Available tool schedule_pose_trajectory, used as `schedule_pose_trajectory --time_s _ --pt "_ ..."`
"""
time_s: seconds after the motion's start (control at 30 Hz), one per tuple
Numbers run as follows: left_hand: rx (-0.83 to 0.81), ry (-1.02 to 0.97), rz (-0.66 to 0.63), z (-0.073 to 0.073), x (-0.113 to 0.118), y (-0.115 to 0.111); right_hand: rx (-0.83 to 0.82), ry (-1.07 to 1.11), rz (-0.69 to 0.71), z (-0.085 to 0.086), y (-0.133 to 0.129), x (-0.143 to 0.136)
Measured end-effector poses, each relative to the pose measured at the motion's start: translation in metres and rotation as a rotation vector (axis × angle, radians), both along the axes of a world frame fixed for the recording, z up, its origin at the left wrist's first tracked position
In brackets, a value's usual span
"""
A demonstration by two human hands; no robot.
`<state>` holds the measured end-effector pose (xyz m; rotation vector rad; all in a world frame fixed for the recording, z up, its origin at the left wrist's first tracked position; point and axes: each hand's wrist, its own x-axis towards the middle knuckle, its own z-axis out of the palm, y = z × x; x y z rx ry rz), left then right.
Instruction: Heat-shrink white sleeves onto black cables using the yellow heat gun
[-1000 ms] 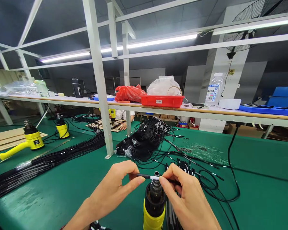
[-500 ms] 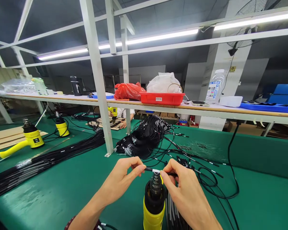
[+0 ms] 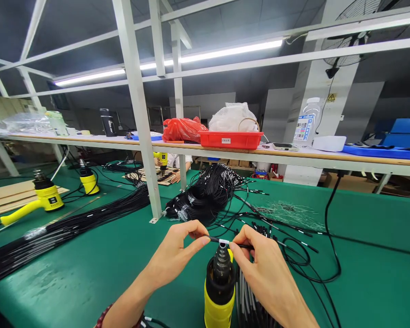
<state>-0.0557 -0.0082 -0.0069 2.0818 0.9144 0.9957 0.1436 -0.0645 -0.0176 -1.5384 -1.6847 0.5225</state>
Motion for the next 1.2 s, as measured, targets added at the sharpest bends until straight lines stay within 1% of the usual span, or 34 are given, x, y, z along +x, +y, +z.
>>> schedule_pose_trajectory --time_s 0.13,0.23,0.4,0.47,0.67,0.8,0.9,1.03,1.13,1.2 --pt "0.024 -0.036 -0.034 0.0 -0.001 -0.001 -0.03 -0.092 -0.002 0.005 -0.003 0.004" --pt "0.032 -0.024 -0.033 0.003 -0.002 -0.001 -0.016 -0.162 0.001 0.01 -0.006 0.006" --pt "0.009 0.18 0.022 0.005 -0.002 0.0 0.021 -0.148 0.003 0.014 -0.006 0.004" --pt "-0.002 0.208 0.027 0.003 -0.002 0.001 0.019 -0.136 0.012 0.013 -0.006 0.003" --pt "-0.016 0.077 -0.011 -0.002 -0.001 0.002 0.01 -0.081 0.013 0.01 -0.006 0.003" --pt "-0.036 -0.029 -0.026 -0.001 -0.001 0.002 -0.007 -0.08 0.008 0.008 -0.007 0.005" --pt "-0.038 -0.046 -0.04 0.001 -0.001 0.001 0.0 -0.115 0.036 0.008 -0.009 0.006" --pt "-0.037 0.035 -0.007 0.002 -0.002 0.0 0.068 -0.132 0.021 0.01 -0.01 0.004" --pt "-0.038 0.13 0.006 0.0 -0.002 0.002 0.092 -0.142 0.017 0.011 -0.01 0.003" --pt "-0.034 0.152 -0.001 -0.003 -0.002 0.004 0.099 -0.143 0.026 0.011 -0.011 0.003"
